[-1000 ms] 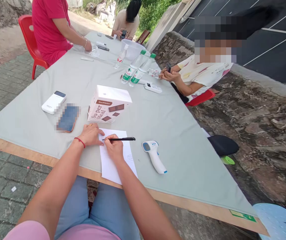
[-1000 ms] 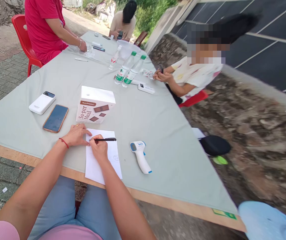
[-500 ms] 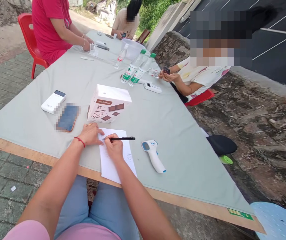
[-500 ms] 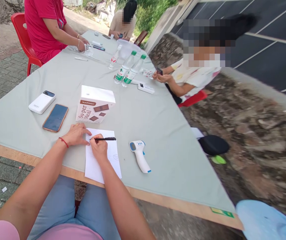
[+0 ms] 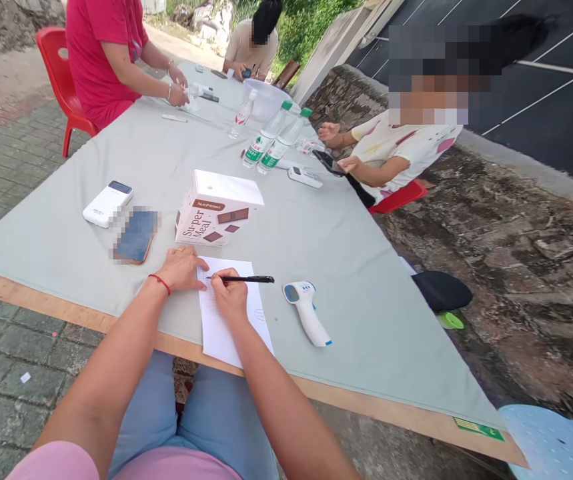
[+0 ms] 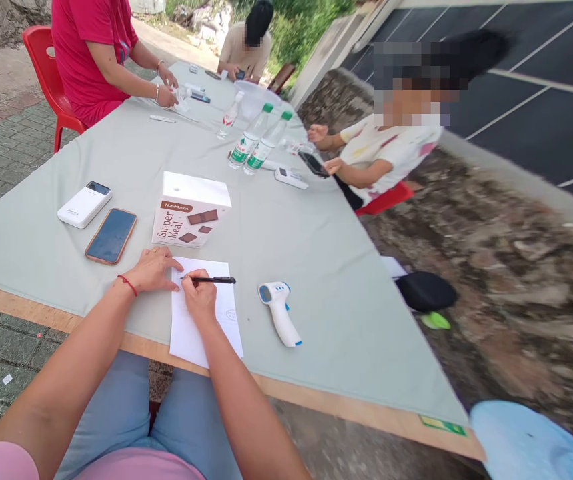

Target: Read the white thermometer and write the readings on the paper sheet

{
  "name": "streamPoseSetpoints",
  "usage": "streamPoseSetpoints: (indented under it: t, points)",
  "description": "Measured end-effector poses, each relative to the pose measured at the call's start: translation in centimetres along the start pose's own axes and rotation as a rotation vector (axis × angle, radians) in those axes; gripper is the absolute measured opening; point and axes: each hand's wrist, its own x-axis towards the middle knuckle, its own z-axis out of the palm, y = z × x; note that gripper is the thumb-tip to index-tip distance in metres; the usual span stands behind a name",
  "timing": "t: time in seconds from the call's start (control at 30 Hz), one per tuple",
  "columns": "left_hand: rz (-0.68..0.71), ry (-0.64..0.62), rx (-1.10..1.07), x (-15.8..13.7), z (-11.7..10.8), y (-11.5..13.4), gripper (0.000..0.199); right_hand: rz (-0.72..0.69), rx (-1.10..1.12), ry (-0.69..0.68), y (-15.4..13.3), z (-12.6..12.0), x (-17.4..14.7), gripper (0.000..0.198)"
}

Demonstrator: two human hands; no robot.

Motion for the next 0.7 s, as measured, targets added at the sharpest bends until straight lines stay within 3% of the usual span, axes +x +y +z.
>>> streamPoseSetpoints:
  t: [0.7]
  points:
    - [0.0, 0.011, -0.001, 0.04, 0.11, -0.08, 0.047, -0.011, -0.048, 0.021, 0.3, -0.05, 0.08, 0.013]
